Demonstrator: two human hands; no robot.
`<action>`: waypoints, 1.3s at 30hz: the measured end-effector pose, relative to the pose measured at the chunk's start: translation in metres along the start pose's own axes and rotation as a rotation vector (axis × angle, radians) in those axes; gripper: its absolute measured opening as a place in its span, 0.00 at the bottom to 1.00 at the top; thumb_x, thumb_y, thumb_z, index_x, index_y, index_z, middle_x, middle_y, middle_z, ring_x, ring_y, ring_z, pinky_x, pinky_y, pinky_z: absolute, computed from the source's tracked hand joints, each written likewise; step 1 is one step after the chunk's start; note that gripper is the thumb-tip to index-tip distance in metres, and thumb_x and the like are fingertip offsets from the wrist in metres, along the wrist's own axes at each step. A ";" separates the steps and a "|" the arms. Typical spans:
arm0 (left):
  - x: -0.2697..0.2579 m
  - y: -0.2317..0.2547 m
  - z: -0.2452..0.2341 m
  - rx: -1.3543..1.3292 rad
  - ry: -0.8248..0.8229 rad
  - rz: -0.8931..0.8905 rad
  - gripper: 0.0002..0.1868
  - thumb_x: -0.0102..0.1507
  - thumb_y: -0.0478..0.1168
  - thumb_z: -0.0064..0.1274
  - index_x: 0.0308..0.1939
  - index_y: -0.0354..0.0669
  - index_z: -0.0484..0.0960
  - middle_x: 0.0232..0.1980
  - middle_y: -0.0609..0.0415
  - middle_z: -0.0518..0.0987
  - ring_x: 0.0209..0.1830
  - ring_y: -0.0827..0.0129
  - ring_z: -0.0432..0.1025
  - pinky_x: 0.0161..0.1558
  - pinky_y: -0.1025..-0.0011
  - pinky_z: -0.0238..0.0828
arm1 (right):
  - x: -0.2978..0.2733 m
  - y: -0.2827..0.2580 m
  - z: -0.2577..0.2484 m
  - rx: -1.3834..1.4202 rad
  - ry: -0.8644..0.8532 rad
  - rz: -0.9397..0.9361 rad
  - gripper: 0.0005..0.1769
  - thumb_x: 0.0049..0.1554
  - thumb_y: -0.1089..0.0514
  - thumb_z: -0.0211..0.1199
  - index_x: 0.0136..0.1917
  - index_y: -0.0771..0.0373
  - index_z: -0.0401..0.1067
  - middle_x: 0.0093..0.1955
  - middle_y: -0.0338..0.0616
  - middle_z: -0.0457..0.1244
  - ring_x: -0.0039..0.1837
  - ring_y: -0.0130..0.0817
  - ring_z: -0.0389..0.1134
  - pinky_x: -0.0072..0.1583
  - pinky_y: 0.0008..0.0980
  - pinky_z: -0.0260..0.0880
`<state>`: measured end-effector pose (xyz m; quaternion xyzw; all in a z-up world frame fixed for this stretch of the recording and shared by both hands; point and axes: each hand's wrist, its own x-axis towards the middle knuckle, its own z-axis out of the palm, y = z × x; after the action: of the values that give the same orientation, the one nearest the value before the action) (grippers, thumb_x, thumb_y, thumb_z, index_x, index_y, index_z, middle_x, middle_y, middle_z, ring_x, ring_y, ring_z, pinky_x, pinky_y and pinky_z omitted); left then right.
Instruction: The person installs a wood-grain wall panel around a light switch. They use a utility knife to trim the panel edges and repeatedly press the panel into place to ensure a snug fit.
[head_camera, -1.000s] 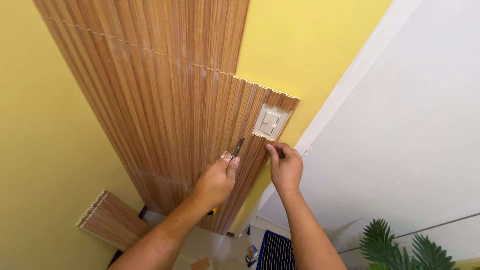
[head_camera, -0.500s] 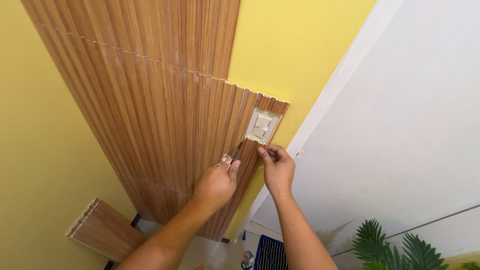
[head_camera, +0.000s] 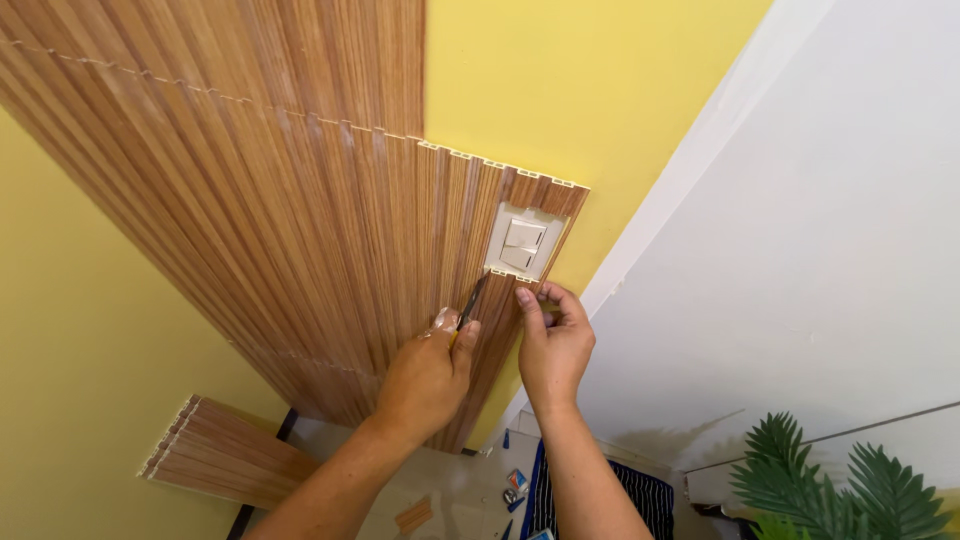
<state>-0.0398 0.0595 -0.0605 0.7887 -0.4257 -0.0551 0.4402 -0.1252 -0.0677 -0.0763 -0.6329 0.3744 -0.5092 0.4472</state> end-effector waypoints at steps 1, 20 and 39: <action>0.001 -0.001 -0.001 0.012 -0.016 0.002 0.28 0.71 0.54 0.38 0.56 0.30 0.77 0.41 0.29 0.81 0.42 0.35 0.76 0.44 0.48 0.74 | -0.001 -0.003 0.000 -0.003 0.015 -0.009 0.13 0.56 0.58 0.71 0.52 0.68 0.78 0.40 0.36 0.68 0.36 0.20 0.58 0.40 0.22 0.63; 0.002 0.014 -0.018 -0.215 -0.212 0.165 0.27 0.74 0.49 0.33 0.62 0.25 0.70 0.37 0.30 0.80 0.34 0.38 0.77 0.38 0.48 0.75 | 0.005 0.023 -0.011 -0.164 -0.092 -0.283 0.08 0.57 0.62 0.72 0.48 0.70 0.78 0.42 0.39 0.66 0.44 0.25 0.63 0.49 0.24 0.66; 0.004 0.044 0.002 0.041 -0.266 0.016 0.18 0.72 0.45 0.38 0.52 0.32 0.72 0.34 0.33 0.81 0.33 0.37 0.77 0.35 0.45 0.73 | 0.009 0.025 -0.014 -0.243 -0.071 -0.324 0.07 0.55 0.63 0.73 0.46 0.68 0.79 0.40 0.44 0.70 0.42 0.28 0.69 0.47 0.27 0.70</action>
<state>-0.0657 0.0441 -0.0283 0.7799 -0.4876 -0.1471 0.3639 -0.1379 -0.0865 -0.0963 -0.7517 0.3104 -0.5030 0.2924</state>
